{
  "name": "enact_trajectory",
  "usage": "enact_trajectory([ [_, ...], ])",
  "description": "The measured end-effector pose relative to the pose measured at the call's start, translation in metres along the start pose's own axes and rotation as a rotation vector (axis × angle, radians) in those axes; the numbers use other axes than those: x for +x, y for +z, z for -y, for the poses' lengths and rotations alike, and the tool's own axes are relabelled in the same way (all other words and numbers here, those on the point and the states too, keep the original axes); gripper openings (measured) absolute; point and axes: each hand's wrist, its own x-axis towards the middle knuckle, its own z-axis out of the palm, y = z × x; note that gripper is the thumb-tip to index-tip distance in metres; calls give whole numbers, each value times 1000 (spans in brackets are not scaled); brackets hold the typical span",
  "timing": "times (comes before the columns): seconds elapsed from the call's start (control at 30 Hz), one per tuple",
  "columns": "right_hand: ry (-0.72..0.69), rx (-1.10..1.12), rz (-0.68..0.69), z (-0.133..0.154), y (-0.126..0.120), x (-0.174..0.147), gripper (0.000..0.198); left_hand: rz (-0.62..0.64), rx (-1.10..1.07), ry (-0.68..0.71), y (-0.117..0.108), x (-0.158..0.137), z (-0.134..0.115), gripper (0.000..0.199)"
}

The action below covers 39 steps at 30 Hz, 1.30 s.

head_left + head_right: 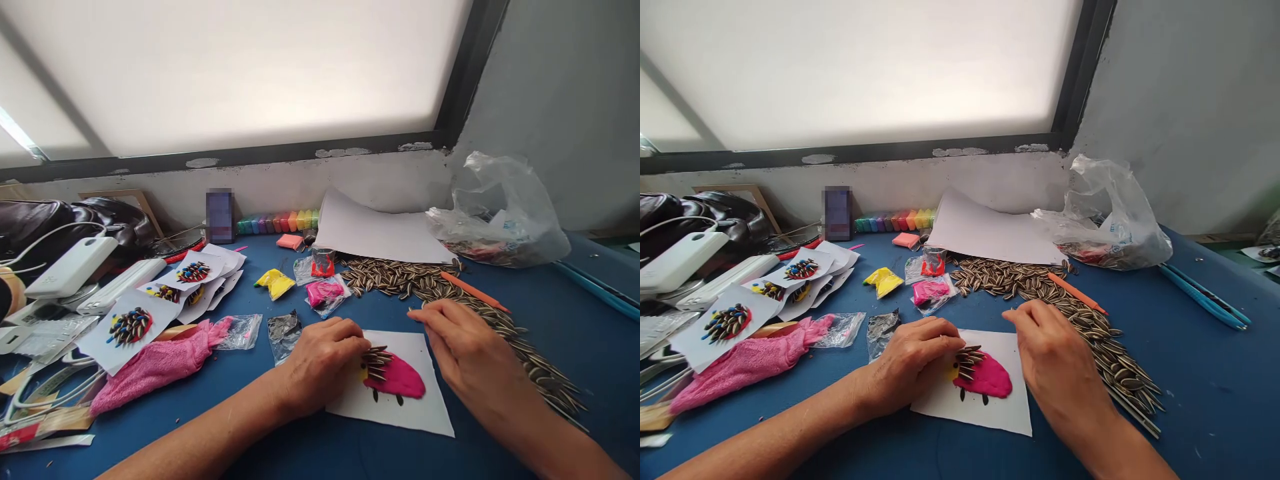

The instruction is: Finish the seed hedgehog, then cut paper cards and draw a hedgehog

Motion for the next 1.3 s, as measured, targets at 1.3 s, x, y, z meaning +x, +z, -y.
enact_trajectory([
  [1.3, 109, -185, 261, -39, 29, 43, 30, 46, -13, -69, 7, 1, 5, 23],
])
